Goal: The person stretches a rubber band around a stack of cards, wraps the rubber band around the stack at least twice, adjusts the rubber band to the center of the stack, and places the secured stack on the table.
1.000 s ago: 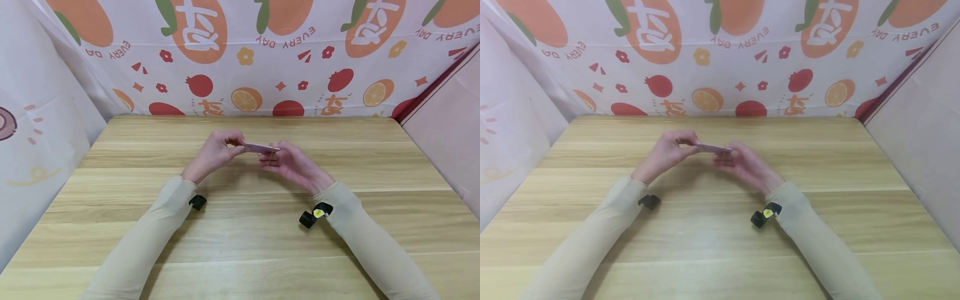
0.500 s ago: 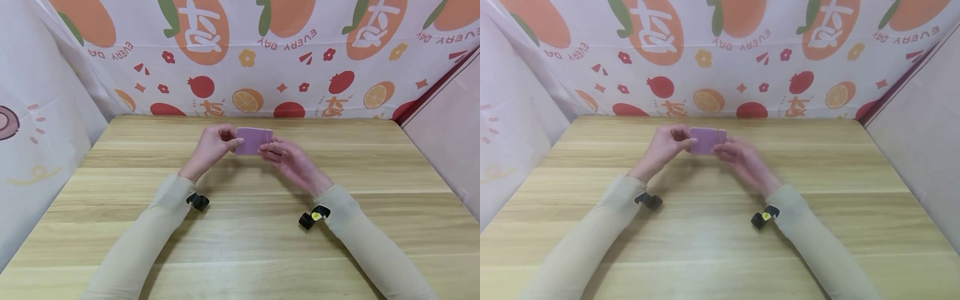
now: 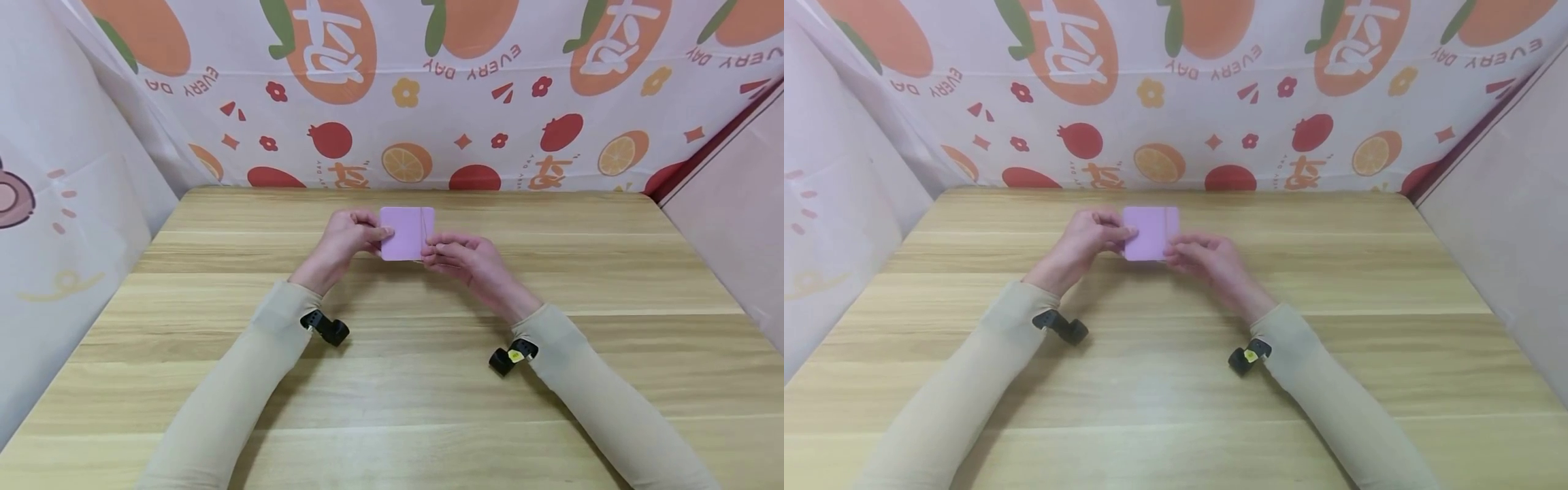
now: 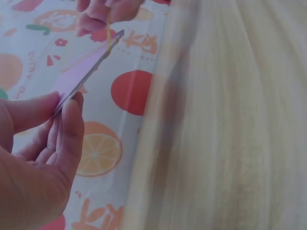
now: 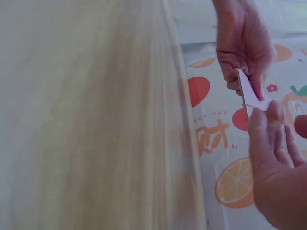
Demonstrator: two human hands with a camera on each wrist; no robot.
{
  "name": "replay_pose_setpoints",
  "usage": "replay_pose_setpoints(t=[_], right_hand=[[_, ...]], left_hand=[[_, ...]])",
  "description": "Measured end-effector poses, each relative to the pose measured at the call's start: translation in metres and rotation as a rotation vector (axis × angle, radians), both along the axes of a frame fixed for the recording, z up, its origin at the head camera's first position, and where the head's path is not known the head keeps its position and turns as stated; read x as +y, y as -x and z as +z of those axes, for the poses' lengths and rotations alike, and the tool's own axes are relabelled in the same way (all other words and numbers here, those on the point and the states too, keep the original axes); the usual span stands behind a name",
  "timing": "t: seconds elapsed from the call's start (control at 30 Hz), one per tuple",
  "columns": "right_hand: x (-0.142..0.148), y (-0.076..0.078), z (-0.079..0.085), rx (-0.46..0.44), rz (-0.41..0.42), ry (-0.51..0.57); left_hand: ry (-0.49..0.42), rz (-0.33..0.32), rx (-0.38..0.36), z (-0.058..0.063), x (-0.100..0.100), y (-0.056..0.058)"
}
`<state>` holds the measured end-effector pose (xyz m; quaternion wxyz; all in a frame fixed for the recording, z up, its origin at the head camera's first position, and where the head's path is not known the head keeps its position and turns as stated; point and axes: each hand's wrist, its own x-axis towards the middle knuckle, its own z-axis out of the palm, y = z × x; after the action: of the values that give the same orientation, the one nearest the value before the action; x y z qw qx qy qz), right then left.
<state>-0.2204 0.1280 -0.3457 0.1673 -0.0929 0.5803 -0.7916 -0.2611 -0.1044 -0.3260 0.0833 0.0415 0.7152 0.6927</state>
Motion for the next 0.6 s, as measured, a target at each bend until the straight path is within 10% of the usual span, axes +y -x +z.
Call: replay_pose_setpoints(t=[0.6], right_hand=[[-0.0017,-0.0029,0.0004,0.160,-0.008,-0.260]], left_hand=[[-0.044,0.072,-0.028,-0.0036,0.0029,0.0018]])
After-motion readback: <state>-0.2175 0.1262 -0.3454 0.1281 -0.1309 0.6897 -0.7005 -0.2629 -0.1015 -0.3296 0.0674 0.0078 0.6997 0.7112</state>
